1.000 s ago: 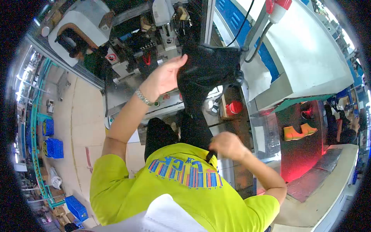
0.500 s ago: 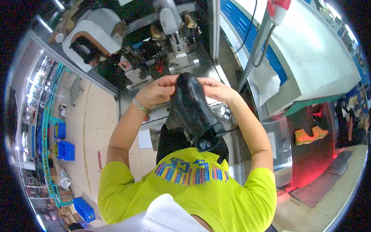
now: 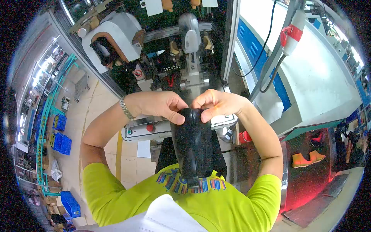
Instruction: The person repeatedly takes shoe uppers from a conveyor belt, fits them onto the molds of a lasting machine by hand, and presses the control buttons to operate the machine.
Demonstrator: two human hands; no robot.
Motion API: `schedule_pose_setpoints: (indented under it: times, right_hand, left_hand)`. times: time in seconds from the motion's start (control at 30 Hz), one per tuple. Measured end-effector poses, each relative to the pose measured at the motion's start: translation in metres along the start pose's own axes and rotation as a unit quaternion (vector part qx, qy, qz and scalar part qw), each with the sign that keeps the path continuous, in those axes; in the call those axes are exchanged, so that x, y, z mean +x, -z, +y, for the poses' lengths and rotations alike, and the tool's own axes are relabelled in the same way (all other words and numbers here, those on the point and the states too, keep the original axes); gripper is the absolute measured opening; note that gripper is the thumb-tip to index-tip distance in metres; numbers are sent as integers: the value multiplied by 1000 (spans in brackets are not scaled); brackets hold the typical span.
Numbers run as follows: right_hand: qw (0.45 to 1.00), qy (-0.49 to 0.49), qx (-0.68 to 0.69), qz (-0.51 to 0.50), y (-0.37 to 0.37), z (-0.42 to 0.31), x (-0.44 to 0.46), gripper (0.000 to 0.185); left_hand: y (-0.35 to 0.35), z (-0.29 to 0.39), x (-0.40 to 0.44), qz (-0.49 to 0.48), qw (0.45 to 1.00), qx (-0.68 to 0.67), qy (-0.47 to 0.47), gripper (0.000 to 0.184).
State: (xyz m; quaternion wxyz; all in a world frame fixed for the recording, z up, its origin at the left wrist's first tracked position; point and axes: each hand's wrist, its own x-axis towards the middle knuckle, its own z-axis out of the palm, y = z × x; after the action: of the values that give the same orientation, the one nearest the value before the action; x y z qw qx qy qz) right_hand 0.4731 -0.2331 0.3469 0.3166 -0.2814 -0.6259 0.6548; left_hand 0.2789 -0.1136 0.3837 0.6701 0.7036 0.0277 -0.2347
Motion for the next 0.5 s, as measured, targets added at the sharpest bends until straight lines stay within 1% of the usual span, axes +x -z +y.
schedule_pose_setpoints:
  times: [0.03,0.13,0.17,0.2,0.23,0.27,0.3,0.37,0.4,0.43,0.47,0.5]
  right_hand:
    - [1000,-4,10,16,3,1,-1,22]
    - [998,-14,4,54,4,-2,-2,24]
    - [998,-11,-7,61,4,-4,-2,24]
    - [998,-6,-17,68,5,-6,-2,24]
    - [995,3,-2,96,9,-7,-3,34]
    - [993,20,0,115,11,-11,-4,31]
    - [992,53,12,112,16,-9,-7,29]
    - [990,108,12,95,33,-7,-15,20]
    - [984,130,0,125,41,-8,-15,18]
    - [976,148,-10,156,45,-10,-14,17]
    - [968,166,-16,188,45,-12,-12,15]
    - [961,214,-10,175,51,-19,-4,13]
  left_hand:
    - [2,2,-3,13,1000,-18,-5,38]
    - [16,4,-13,21,997,60,34,32]
    - [16,8,-17,5,998,50,23,24]
    - [17,15,-23,16,996,81,22,22]
    - [20,23,-29,27,993,112,21,20]
    - [25,29,-35,39,989,144,20,18]
    - [31,32,-42,38,985,162,37,18]
    - [36,30,-51,30,992,104,-60,23]
    - [38,29,-50,24,990,73,-115,25]
    - [42,28,-44,8,974,116,-193,33]
    - [50,25,-42,47,975,145,-161,39]
    - [60,25,-38,104,962,177,-178,43]
